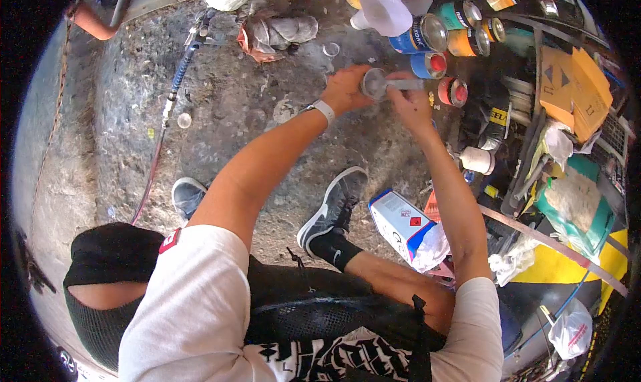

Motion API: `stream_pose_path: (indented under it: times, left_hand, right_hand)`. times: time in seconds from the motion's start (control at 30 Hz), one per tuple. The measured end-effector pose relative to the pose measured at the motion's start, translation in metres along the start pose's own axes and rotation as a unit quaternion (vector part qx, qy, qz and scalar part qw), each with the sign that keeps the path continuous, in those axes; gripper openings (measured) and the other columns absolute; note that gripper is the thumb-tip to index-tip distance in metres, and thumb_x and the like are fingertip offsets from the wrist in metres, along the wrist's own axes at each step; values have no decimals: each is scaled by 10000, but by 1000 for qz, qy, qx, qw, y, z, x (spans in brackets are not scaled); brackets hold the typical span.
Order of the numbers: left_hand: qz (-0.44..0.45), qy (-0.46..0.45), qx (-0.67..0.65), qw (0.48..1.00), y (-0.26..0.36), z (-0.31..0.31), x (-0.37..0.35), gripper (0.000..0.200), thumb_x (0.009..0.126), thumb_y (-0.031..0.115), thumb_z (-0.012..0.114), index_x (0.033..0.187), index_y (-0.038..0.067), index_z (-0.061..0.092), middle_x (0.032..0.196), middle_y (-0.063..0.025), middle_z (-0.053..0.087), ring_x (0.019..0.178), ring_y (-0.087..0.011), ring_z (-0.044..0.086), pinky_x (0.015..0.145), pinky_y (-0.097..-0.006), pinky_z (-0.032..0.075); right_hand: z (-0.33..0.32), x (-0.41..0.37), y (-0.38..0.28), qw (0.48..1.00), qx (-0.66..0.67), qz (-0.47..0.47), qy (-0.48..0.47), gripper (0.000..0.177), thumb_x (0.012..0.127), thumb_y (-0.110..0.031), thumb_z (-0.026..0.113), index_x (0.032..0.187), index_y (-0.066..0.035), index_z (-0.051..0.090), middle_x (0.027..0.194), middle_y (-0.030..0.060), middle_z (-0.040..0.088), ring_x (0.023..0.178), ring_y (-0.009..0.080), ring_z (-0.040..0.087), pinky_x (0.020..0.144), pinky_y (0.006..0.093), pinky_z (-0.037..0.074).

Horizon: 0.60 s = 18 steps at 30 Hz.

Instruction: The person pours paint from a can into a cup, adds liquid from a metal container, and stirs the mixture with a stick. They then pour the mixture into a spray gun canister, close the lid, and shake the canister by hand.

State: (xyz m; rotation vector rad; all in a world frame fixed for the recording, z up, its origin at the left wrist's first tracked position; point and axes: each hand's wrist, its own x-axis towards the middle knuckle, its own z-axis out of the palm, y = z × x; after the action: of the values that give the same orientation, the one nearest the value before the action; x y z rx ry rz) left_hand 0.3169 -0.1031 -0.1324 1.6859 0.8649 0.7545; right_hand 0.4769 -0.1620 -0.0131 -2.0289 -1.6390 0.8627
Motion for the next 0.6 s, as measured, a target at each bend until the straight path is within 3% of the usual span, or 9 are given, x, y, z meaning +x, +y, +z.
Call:
stream_pose_path:
  times: [0.1,0.2,0.27,0.3,0.37,0.5,0.57,0.6]
  left_hand:
    - [44,11,-15,999,1,-1,-1,672,629,302,869,1250,195,636,1216,-116,674,1105,-365,648,939,-464,529]
    - [14,-6,-5,1000,5,-2,1,679,625,295,869,1250,171,635,1197,-127,679,1113,-364,644,940,-467,526]
    - [37,6,-18,999,-2,-1,0,685,621,286,868,1252,155,636,1189,-128,682,1120,-356,641,941,-459,524]
    - [34,6,-18,999,-1,-2,-1,685,621,286,868,1252,155,636,1189,-128,682,1120,-356,641,941,-459,524]
    - [18,-6,3,1000,2,0,-1,677,621,279,868,1247,156,643,1190,-126,682,1133,-348,635,950,-450,520]
    - [24,-4,-36,999,1,-5,0,663,625,276,864,1240,157,649,1196,-125,679,1120,-346,641,945,-444,522]
    - [36,3,-17,999,-3,0,-1,652,630,272,859,1236,155,648,1191,-129,680,1085,-356,655,925,-447,532]
    - [34,2,-19,999,-1,0,-2,652,630,272,859,1236,155,648,1191,-129,680,1085,-356,655,925,-447,532]
  right_hand:
    - [2,0,-2,996,12,-5,86,252,884,-136,633,1125,-67,649,965,105,707,879,246,692,824,356,538]
    - [-1,-3,-1,998,-42,-41,29,248,886,-146,640,1122,-68,650,948,110,706,857,232,684,803,363,538]
    - [4,1,6,995,38,-78,46,252,892,-152,648,1129,-66,648,927,114,704,839,219,675,778,366,536]
    - [5,1,0,995,38,-77,44,252,892,-152,648,1129,-66,648,927,114,704,839,219,675,778,366,536]
    - [0,1,-13,998,26,11,52,255,891,-151,649,1126,-53,642,911,109,703,819,202,670,743,358,534]
    - [3,1,-1,999,-40,-19,-16,242,895,-149,643,1120,-61,641,911,106,704,799,187,671,714,353,534]
    - [8,5,-4,992,56,-69,90,227,897,-147,642,1113,-79,643,905,121,700,778,185,668,700,349,530]
    - [4,3,-5,992,55,-67,89,227,897,-147,642,1113,-79,643,905,121,700,778,185,668,700,349,530]
